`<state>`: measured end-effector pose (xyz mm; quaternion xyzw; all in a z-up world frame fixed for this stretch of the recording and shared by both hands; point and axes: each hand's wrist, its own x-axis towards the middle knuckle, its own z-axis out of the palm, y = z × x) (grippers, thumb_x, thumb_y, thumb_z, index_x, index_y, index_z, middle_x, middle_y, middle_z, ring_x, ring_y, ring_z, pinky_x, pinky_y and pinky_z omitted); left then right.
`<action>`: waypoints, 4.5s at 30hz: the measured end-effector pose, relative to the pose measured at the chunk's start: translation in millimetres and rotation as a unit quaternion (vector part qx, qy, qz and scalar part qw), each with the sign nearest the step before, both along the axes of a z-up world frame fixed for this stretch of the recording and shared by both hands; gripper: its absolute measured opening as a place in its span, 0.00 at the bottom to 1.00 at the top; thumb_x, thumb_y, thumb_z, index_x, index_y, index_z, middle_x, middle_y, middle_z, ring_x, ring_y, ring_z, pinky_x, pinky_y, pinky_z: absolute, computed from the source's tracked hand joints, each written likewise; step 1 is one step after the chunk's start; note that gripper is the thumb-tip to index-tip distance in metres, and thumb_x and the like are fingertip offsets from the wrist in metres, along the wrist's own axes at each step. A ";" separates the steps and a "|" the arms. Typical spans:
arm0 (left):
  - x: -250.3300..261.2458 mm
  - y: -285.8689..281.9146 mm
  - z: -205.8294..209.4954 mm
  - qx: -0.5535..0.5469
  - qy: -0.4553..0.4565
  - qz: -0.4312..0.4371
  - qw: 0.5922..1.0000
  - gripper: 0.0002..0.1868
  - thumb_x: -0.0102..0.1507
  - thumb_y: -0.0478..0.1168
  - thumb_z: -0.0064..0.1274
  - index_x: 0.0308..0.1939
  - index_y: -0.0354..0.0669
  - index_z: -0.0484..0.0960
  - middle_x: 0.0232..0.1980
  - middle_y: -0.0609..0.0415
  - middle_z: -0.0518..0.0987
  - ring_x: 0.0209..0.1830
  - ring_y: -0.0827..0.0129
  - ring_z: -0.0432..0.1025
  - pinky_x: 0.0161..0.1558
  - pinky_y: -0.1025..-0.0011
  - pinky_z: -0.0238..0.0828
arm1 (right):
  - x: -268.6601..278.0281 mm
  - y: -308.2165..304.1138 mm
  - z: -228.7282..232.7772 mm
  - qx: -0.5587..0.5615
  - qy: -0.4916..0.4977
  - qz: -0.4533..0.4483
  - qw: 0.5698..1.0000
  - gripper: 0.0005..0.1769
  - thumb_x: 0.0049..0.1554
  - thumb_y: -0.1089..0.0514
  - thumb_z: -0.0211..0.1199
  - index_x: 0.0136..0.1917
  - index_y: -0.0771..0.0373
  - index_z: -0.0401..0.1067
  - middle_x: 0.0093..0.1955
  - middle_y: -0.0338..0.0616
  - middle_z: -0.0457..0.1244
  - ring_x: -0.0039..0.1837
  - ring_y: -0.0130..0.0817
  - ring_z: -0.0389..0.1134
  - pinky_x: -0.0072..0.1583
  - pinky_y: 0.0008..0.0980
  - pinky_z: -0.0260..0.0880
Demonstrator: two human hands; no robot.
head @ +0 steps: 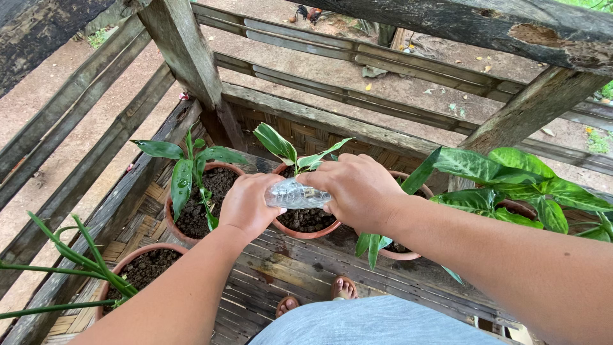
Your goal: The person waters several potted plants on a wooden balcony using a clear plastic water bottle. They pour water into the soil of each pot in sequence, moving from one plant to the next.
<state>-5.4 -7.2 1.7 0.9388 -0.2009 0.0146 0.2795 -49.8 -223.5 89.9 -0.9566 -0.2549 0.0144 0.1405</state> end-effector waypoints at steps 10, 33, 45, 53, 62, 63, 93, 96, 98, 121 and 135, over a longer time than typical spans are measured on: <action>-2.4 -1.3 -6.0 0.014 0.015 0.021 1.000 0.29 0.44 0.38 0.71 0.50 0.50 0.86 0.52 0.56 0.84 0.57 0.55 0.73 0.60 0.60 0.69 | 0.1 -7.4 -6.6 0.020 -0.002 0.010 1.000 0.31 0.47 0.62 0.67 0.64 0.46 0.75 0.47 0.40 0.70 0.53 0.47 0.69 0.58 0.49 0.66; -1.4 -8.1 -6.6 0.000 -0.001 0.000 1.000 0.25 0.45 0.37 0.70 0.47 0.43 0.87 0.50 0.49 0.85 0.52 0.52 0.76 0.58 0.59 0.70 | 6.6 -22.0 -3.5 -0.031 0.030 0.050 0.998 0.43 0.42 0.59 0.74 0.71 0.46 0.69 0.54 0.38 0.68 0.57 0.44 0.67 0.60 0.48 0.65; -1.8 -17.0 8.4 0.025 -0.002 -0.011 1.000 0.28 0.43 0.37 0.71 0.48 0.44 0.85 0.48 0.50 0.83 0.53 0.53 0.75 0.57 0.59 0.70 | 7.6 -32.7 -11.0 0.037 -0.016 0.041 0.998 0.30 0.40 0.68 0.67 0.57 0.56 0.76 0.49 0.43 0.70 0.56 0.50 0.69 0.58 0.51 0.67; 1.6 -19.8 5.7 0.044 -0.027 -0.015 0.999 0.28 0.43 0.38 0.72 0.48 0.44 0.86 0.48 0.50 0.84 0.53 0.52 0.74 0.58 0.57 0.68 | 9.2 -34.9 -10.0 0.036 -0.024 0.045 0.998 0.27 0.41 0.66 0.67 0.55 0.54 0.77 0.46 0.43 0.70 0.55 0.49 0.69 0.58 0.51 0.67; 4.9 -14.8 -1.5 0.055 -0.006 -0.019 0.998 0.27 0.44 0.39 0.72 0.47 0.43 0.86 0.47 0.49 0.84 0.51 0.53 0.75 0.58 0.59 0.69 | 10.2 -31.9 -7.5 0.017 0.019 0.024 0.999 0.29 0.42 0.64 0.69 0.59 0.54 0.76 0.49 0.44 0.70 0.56 0.47 0.69 0.60 0.49 0.67; 5.9 -14.4 -1.8 0.056 -0.004 -0.019 0.998 0.27 0.44 0.39 0.72 0.47 0.43 0.86 0.47 0.49 0.84 0.51 0.53 0.75 0.58 0.59 0.70 | 10.9 -32.0 -6.8 0.011 0.026 0.021 0.999 0.29 0.43 0.65 0.69 0.59 0.54 0.76 0.50 0.43 0.70 0.57 0.47 0.69 0.61 0.48 0.67; 18.9 -26.0 15.1 0.084 0.003 -0.030 0.996 0.28 0.44 0.41 0.71 0.49 0.44 0.85 0.47 0.51 0.83 0.52 0.54 0.74 0.58 0.56 0.67 | 20.0 -37.0 0.1 0.013 0.009 0.011 1.000 0.33 0.42 0.63 0.72 0.63 0.53 0.76 0.52 0.43 0.70 0.60 0.47 0.68 0.63 0.47 0.65; 18.3 -24.5 16.5 0.087 0.008 -0.032 0.996 0.28 0.44 0.41 0.70 0.49 0.46 0.85 0.47 0.52 0.83 0.52 0.56 0.74 0.58 0.58 0.68 | 21.5 -38.1 -0.7 0.009 0.013 0.020 1.000 0.30 0.42 0.63 0.71 0.61 0.54 0.76 0.53 0.43 0.71 0.61 0.46 0.69 0.64 0.45 0.67; 17.5 -23.7 17.9 0.085 0.020 -0.020 0.996 0.28 0.44 0.41 0.71 0.50 0.48 0.85 0.46 0.53 0.83 0.53 0.56 0.74 0.58 0.57 0.68 | 22.9 -37.0 -2.1 0.023 0.003 0.024 0.999 0.32 0.42 0.63 0.71 0.62 0.55 0.76 0.54 0.43 0.70 0.60 0.47 0.69 0.63 0.46 0.66; 21.4 -13.6 14.4 0.019 0.044 0.032 0.998 0.21 0.44 0.39 0.70 0.41 0.43 0.88 0.42 0.50 0.82 0.46 0.54 0.77 0.50 0.62 0.74 | 36.2 -39.4 8.4 -0.030 0.023 0.084 0.996 0.42 0.41 0.57 0.76 0.69 0.53 0.69 0.56 0.43 0.67 0.61 0.46 0.66 0.63 0.46 0.65; 24.5 -10.9 8.7 0.043 -0.004 0.007 0.999 0.21 0.44 0.39 0.70 0.41 0.43 0.89 0.41 0.48 0.83 0.49 0.51 0.76 0.55 0.59 0.71 | 32.4 -35.7 1.7 -0.005 -0.002 0.075 0.997 0.41 0.40 0.66 0.71 0.68 0.49 0.72 0.49 0.41 0.69 0.58 0.46 0.67 0.61 0.47 0.65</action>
